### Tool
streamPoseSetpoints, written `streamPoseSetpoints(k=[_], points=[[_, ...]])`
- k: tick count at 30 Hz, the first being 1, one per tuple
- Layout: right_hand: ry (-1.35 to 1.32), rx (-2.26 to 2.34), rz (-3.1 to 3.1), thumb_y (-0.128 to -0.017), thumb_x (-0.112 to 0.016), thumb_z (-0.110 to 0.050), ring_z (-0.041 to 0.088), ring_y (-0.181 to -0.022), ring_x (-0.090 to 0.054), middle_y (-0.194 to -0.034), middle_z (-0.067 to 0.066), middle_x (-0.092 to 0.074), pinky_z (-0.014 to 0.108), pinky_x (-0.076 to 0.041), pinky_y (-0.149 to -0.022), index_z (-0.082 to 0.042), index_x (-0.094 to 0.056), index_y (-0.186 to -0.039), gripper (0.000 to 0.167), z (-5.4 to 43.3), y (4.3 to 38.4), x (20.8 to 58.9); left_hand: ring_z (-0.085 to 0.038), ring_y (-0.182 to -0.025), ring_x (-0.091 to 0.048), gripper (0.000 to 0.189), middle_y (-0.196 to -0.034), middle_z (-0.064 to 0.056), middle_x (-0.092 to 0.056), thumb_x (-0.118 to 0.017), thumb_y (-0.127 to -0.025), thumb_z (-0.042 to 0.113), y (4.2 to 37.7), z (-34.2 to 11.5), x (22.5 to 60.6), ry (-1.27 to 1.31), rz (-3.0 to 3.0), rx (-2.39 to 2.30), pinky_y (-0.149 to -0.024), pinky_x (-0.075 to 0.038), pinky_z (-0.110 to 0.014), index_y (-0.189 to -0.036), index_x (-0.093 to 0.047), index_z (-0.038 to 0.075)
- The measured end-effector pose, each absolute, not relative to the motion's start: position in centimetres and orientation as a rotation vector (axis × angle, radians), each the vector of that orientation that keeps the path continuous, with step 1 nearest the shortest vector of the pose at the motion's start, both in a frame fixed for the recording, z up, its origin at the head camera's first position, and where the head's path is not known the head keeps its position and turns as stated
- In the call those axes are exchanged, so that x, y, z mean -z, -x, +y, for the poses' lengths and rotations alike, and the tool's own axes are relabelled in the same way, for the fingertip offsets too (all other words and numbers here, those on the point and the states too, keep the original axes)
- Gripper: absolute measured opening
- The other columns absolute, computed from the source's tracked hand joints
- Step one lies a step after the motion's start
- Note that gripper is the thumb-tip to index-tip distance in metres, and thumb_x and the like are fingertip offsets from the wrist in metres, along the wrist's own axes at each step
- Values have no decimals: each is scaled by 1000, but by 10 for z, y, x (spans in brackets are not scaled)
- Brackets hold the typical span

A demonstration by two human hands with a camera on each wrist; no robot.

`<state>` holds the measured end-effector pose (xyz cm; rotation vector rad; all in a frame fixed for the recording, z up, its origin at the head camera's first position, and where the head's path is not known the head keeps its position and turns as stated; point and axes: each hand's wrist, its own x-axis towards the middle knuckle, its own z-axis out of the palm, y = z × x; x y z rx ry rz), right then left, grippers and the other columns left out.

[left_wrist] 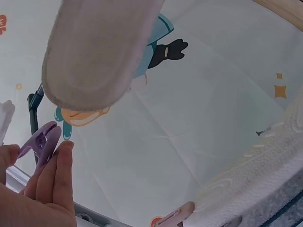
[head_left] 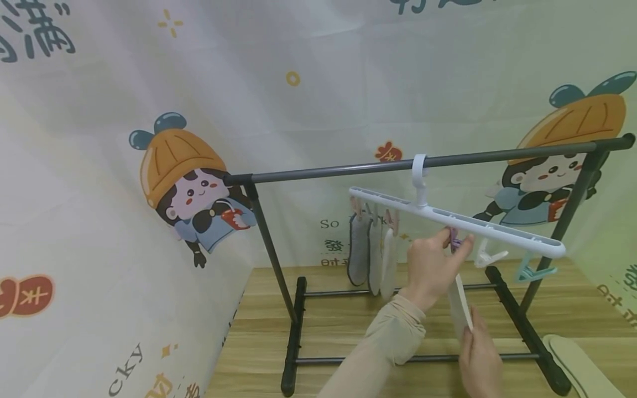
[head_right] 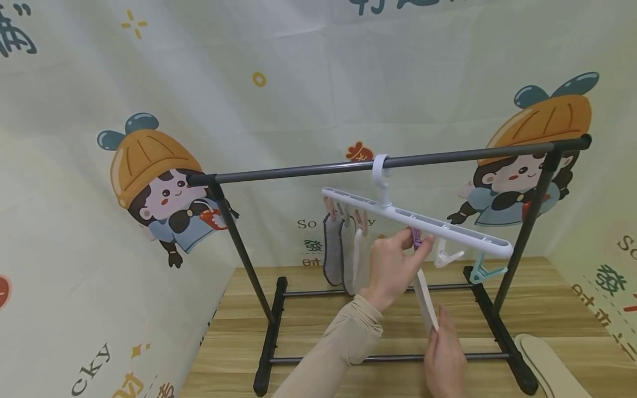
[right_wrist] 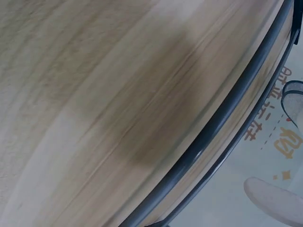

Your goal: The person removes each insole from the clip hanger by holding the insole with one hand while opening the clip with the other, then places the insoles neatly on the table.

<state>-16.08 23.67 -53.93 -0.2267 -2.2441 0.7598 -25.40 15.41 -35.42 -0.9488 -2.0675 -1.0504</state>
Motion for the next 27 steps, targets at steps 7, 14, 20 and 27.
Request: streamPoseSetpoints(k=[7,14,20,27], points=[[274,-782,-2278,-104,-39,-4,60,-114,-51,-137,39,-46,73,-45,-83,10,-34,-146,44,242,157,541,6,-45,-24,27,-78,4,-76,-69,-93,31,253,154,356,978,-2076,1098,-43,-21,-6,-72,-60,16],[293,-799,-2312,-106,-36,-8,62,-119,-47,-141,38,-44,74,-41,-89,9,-32,-147,45,245,155,537,2,-79,-70,21,-102,-2,-76,-72,-91,33,254,153,361,995,-2104,1034,-70,-45,-1,-97,-73,13],[329,-820,-2321,-106,-36,-8,61,-120,-46,-142,38,-43,73,-39,-93,9,-33,-147,44,246,153,537,-10,-90,-74,42,-109,-6,-74,-74,-88,36,253,145,371,987,-2159,1010,-80,-51,-7,-118,-70,7],[352,-832,-2333,-107,-34,-9,62,-121,-45,-143,38,-42,74,-38,-93,11,-33,-146,44,249,153,536,-13,-96,-73,42,-113,-10,-73,-74,-89,30,251,129,375,971,-2097,1117,-85,-51,-10,-120,-68,2]])
